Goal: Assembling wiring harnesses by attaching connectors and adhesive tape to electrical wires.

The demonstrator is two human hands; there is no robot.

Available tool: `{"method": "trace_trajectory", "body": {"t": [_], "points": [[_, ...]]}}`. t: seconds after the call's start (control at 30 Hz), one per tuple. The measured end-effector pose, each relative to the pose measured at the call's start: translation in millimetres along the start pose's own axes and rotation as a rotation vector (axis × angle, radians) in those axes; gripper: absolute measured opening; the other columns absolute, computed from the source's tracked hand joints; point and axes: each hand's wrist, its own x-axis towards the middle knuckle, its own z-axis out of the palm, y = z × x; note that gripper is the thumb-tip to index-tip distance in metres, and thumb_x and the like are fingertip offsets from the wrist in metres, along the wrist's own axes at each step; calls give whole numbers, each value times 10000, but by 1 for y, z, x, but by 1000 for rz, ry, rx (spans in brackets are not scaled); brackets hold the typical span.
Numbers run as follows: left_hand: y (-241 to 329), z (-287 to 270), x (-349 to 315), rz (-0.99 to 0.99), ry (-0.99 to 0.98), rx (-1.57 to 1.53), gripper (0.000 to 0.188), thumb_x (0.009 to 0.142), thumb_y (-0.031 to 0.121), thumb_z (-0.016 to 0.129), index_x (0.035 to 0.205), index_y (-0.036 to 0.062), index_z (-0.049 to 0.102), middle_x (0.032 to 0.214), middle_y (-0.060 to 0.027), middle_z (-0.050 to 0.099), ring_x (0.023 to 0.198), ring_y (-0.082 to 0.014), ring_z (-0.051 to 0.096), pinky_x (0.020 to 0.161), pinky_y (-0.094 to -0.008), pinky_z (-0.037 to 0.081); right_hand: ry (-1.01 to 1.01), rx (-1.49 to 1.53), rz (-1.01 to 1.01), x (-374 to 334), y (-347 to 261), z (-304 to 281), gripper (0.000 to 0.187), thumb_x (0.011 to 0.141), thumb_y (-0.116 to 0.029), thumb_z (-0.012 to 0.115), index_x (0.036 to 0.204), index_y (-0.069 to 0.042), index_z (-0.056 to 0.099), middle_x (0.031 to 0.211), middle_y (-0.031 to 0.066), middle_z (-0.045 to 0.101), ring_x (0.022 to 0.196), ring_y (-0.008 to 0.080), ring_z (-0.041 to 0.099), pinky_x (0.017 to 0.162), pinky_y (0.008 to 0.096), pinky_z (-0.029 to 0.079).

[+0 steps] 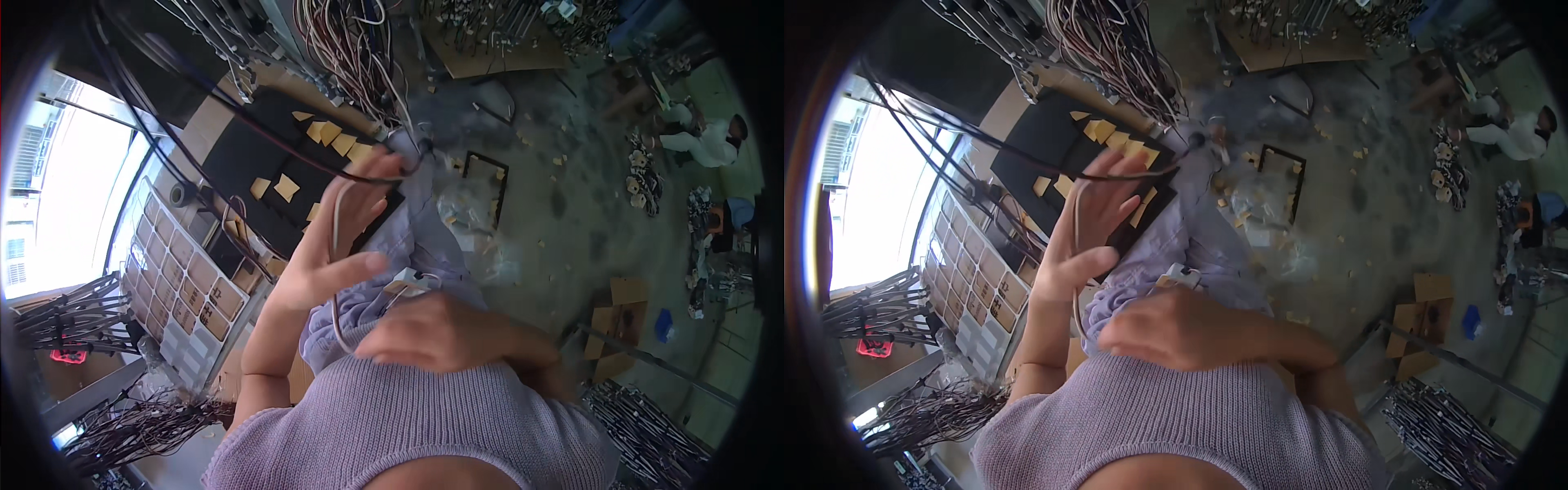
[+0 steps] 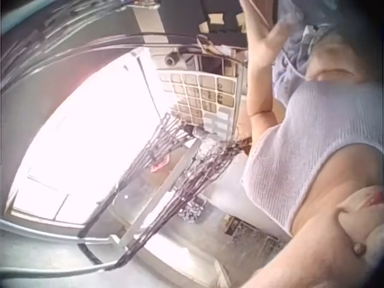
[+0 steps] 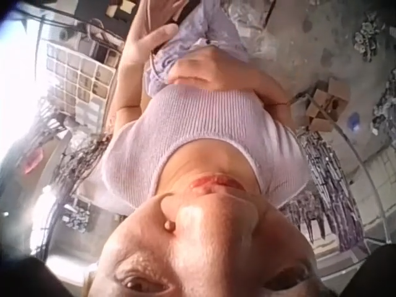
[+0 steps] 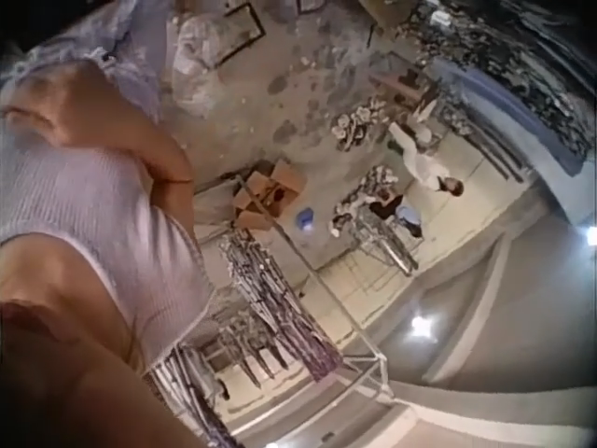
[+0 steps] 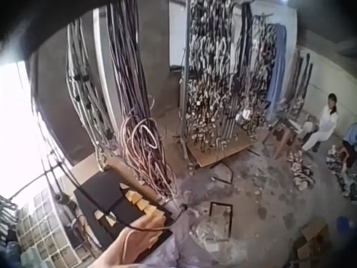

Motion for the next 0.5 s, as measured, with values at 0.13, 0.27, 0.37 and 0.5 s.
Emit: {"method": "trace_trajectory", "body": {"t": [0.13,0.27,0.37,0.5], "points": [[14,-15,-29,98,-97,267,210,962,89,438,1028,-50,581,999,-140,661,1026,-254,628,1021,-411,396,-15,-68,-260,14,6,-23,167,849,-143,692,960,-49,611,785,57,650,690,198,651,612,318,493],[17,-7,-75,269,251,-238,401,985,379,455,1059,-12,503,714,-51,441,531,-104,421,422,-218,327,982,-516,7,46,74,-84,235,784,-129,735,892,-32,551,818,83,555,723,181,564,659,282,459],[61,-71,-118,525,418,468,466,969,320,453,1305,-1,421,817,-57,445,589,-120,406,474,-254,334,1038,-847,4,96,128,-97,503,704,-246,804,1038,7,526,1034,202,565,906,334,592,768,370,485],[139,-79,-209,622,184,90,475,906,326,494,1253,22,381,814,-82,432,564,-192,421,487,-340,358,791,-398,87,111,188,-96,191,852,-206,669,813,-27,616,678,157,607,657,297,625,614,394,469]]}}
